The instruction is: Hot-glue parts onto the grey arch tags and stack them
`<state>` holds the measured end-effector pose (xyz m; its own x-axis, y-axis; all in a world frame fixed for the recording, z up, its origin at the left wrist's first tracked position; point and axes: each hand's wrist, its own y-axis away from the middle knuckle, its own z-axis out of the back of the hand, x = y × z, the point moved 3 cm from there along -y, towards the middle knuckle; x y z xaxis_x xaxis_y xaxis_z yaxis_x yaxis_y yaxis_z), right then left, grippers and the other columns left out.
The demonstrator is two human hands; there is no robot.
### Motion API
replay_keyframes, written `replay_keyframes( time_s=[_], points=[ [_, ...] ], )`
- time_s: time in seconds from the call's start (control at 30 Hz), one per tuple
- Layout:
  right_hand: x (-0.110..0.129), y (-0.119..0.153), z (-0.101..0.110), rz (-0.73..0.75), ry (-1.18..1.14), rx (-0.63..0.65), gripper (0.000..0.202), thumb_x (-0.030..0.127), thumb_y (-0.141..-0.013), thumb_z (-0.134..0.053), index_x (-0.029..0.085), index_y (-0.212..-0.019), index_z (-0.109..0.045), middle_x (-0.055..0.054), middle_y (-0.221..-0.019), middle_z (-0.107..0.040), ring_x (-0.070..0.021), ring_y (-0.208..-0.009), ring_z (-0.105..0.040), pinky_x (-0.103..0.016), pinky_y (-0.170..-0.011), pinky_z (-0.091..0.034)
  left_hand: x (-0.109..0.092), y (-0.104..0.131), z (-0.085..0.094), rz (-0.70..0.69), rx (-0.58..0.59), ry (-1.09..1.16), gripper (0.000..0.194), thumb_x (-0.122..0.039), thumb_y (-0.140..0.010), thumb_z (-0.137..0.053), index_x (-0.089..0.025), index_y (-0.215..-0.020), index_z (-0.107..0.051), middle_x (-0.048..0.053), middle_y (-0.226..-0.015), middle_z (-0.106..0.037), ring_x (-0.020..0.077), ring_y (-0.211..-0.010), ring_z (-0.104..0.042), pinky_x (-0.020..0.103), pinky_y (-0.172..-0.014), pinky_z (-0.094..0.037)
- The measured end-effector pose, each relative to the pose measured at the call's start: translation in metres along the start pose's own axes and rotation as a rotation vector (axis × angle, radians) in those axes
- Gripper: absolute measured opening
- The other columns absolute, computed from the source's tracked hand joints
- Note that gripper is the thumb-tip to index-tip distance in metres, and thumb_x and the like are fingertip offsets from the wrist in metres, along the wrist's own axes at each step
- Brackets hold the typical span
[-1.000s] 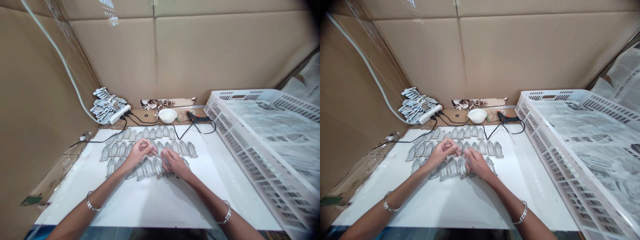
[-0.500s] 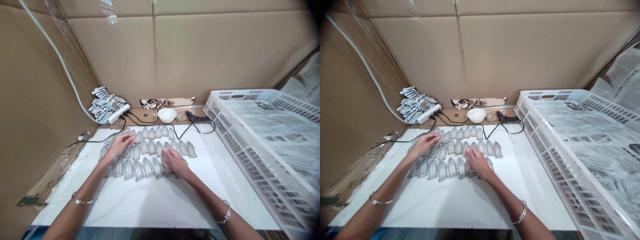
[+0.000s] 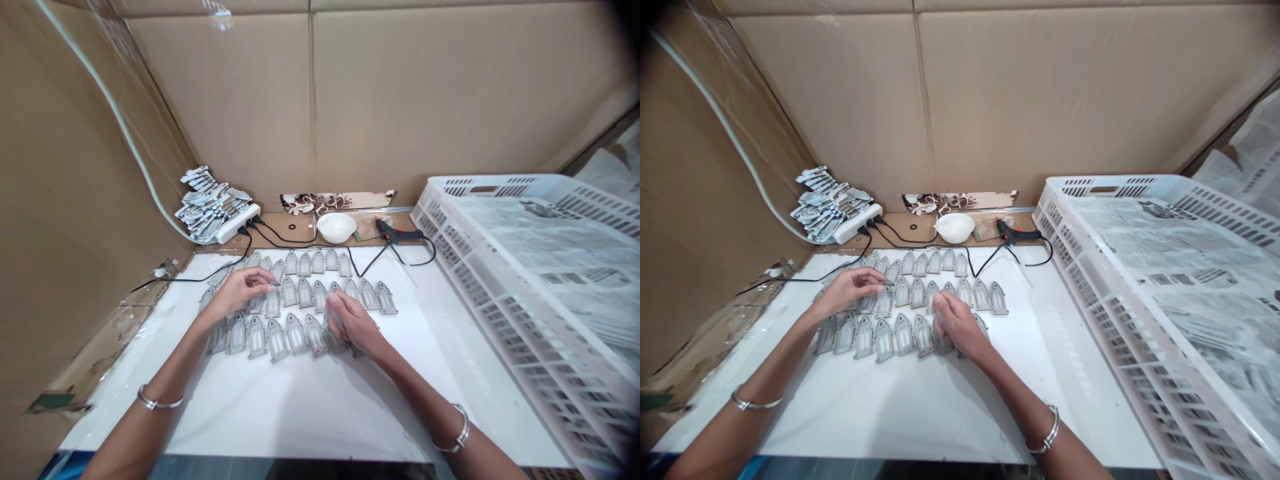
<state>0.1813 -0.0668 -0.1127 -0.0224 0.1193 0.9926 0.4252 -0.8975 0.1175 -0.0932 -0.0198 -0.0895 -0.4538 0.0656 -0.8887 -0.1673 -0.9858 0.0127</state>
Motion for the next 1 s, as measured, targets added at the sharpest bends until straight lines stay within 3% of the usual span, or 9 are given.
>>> replay_keyframes(
  time_s=[0.43, 0.7, 0.8, 0.9, 1.0],
  points=[
    [0.007, 0.0, 0.002, 0.007, -0.019, -0.011, 0.041, 0.06, -0.097, -0.043, 0.023, -0.08, -0.048, 0.007, -0.046, -0.045, -0.0097, -0.04, -0.032, -0.025, -0.044, -0.025, 0.008, 0.001, -0.007, -0.013, 0.123, -0.104, 0.028, -0.044, -0.074, -0.08, -0.018, -0.081, -0.074, 0.004, -0.074, -0.073, 0.0187, -0.071, -0.065, 0.027, -0.067, -0.048],
    [0.002, -0.001, 0.003, 0.012, -0.001, -0.005, 0.042, 0.061, -0.098, -0.043, 0.023, -0.082, -0.049, 0.008, -0.047, -0.047, -0.0083, -0.039, -0.03, -0.024, -0.043, -0.025, 0.014, -0.003, -0.006, -0.065, 0.113, -0.264, 0.03, -0.047, -0.074, -0.079, -0.018, -0.081, -0.073, 0.002, -0.075, -0.068, 0.0177, -0.072, -0.058, 0.028, -0.068, -0.042],
    [0.003, -0.001, 0.002, 0.01, 0.01, -0.007, 0.043, 0.063, -0.097, -0.042, 0.023, -0.081, -0.048, 0.008, -0.047, -0.046, -0.0086, -0.04, -0.031, -0.024, -0.043, -0.025, 0.006, -0.001, -0.008, -0.108, 0.069, -0.304, 0.035, -0.047, -0.071, -0.082, -0.019, -0.089, -0.074, 0.002, -0.079, -0.065, 0.0189, -0.076, -0.057, 0.028, -0.07, -0.042],
    [0.004, 0.0, 0.0, -0.003, 0.015, -0.002, 0.043, 0.062, -0.097, -0.042, 0.023, -0.082, -0.048, 0.007, -0.047, -0.047, -0.0087, -0.04, -0.032, -0.023, -0.044, -0.026, -0.016, 0.011, -0.025, -0.115, 0.003, -0.249, 0.034, -0.048, -0.077, -0.077, -0.019, -0.093, -0.071, 0.002, -0.082, -0.065, 0.019, -0.078, -0.057, 0.029, -0.073, -0.041],
    [0.002, 0.0, -0.005, -0.02, 0.003, 0.028, 0.043, 0.062, -0.097, -0.043, 0.023, -0.082, -0.049, 0.008, -0.046, -0.046, -0.0086, -0.04, -0.032, -0.023, -0.044, -0.027, -0.04, 0.028, -0.059, -0.138, 0.049, -0.107, 0.03, -0.048, -0.083, -0.072, -0.018, -0.09, -0.067, 0.003, -0.086, -0.066, 0.0184, -0.081, -0.057, 0.028, -0.073, -0.041]
  ],
)
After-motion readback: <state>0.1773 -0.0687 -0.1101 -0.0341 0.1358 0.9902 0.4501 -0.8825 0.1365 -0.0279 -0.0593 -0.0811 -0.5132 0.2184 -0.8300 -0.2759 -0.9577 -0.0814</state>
